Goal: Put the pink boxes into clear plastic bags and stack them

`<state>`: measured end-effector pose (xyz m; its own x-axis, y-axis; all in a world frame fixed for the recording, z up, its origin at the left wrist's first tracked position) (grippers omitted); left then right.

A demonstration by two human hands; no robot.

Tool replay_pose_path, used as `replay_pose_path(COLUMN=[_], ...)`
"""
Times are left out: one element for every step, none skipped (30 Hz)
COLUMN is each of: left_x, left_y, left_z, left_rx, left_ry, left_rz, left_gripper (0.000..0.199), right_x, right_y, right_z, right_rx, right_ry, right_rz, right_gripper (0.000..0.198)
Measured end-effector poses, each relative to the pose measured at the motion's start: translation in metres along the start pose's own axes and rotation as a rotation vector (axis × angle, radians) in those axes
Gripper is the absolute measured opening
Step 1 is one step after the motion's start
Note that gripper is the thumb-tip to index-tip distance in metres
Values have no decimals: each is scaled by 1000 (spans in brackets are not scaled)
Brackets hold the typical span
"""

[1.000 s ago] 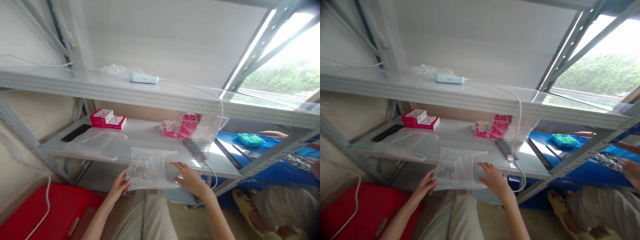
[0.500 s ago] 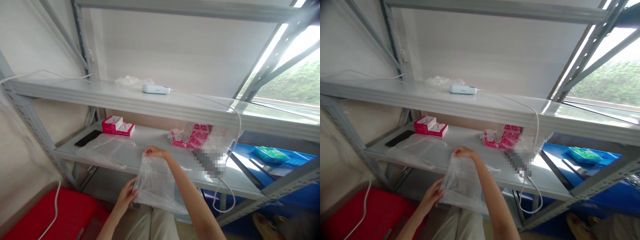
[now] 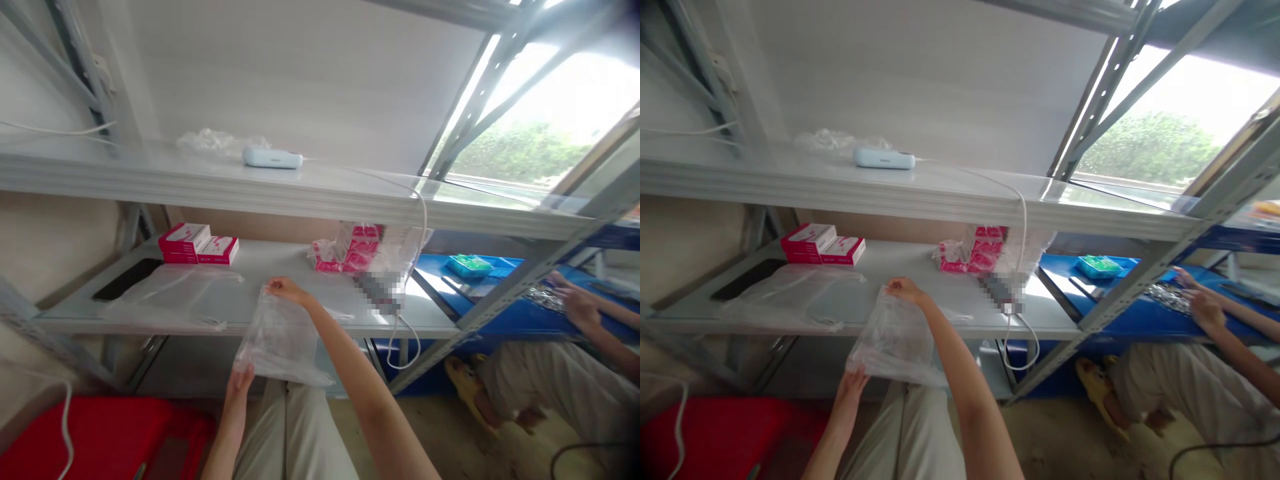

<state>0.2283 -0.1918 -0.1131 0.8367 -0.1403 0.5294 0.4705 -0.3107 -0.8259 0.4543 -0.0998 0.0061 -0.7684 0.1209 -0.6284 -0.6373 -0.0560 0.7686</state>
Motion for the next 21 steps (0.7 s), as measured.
replay_pose_path(left_x=[7, 14, 20, 26, 30, 34, 37, 39, 40, 41, 41, 41, 41, 42, 43, 44, 46, 47, 49, 52, 55], left_y=[9, 16, 22, 25, 26, 24, 21, 18, 14, 11, 9, 8, 9, 10, 12, 15, 16, 17, 16, 13, 7], left_z=[-3, -6, -9, -12, -15, -17, -19, -20, -20, -21, -22, -24, -26, -29, -32, -37, -41, -45, -48, -50, -51], left_rx=[-42, -77, -93, -92, -74, -46, -18, -4, 1, -1, -9, -23, -40, -55, -64, -67, -62, -49, -24, 8, 46], left_ry=[-11, -32, -61, -91, -118, -140, -155, -168, -182, -199, -210, -208, -192, -165, -137, -117, -109, -108, -109, -108, -98], left_rz=[-27, -49, -71, -94, -121, -149, -178, -204, -224, -235, -239, -236, -227, -212, -194, -174, -151, -123, -91, -55, -18], left_gripper=[63, 60, 56, 50, 45, 40, 36, 34, 32, 31, 31, 32, 34, 38, 41, 45, 47, 49, 49, 50, 51], right_x=[-1, -3, -6, -11, -16, -23, -32, -41, -51, -61, -69, -75, -80, -83, -85, -87, -88, -89, -90, -91, -92], right_y=[-1, -2, -4, -5, -7, -11, -15, -21, -28, -35, -42, -47, -51, -54, -54, -52, -49, -45, -40, -34, -28], right_z=[-2, -4, -7, -11, -16, -22, -28, -36, -43, -50, -57, -65, -71, -77, -83, -87, -91, -94, -97, -100, -101], right_rx=[29, 54, 68, 72, 68, 67, 76, 93, 121, 156, 192, 221, 243, 256, 259, 249, 232, 210, 187, 161, 136], right_ry=[-7, 5, 49, 124, 221, 322, 406, 462, 489, 493, 486, 474, 462, 437, 394, 339, 279, 219, 166, 127, 103], right_rz=[-11, -17, -16, -7, 10, 22, 25, 20, 6, -8, -19, -23, -21, -19, -15, -10, -3, 7, 19, 33, 44], right_gripper=[19, 18, 19, 20, 22, 24, 26, 29, 32, 33, 32, 29, 26, 22, 19, 16, 15, 15, 16, 18, 20])
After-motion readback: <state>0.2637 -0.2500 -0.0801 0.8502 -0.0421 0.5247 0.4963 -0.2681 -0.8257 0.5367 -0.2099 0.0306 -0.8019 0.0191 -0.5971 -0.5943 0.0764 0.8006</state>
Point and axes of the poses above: each hand's wrist, its own z-axis towards the middle knuckle, its own x-axis out of the palm, y = z × x, the point moved 3 cm from there along z, towards the middle knuckle, and after that the axes turned 13 degrees about -z, right-handed, at the moved point
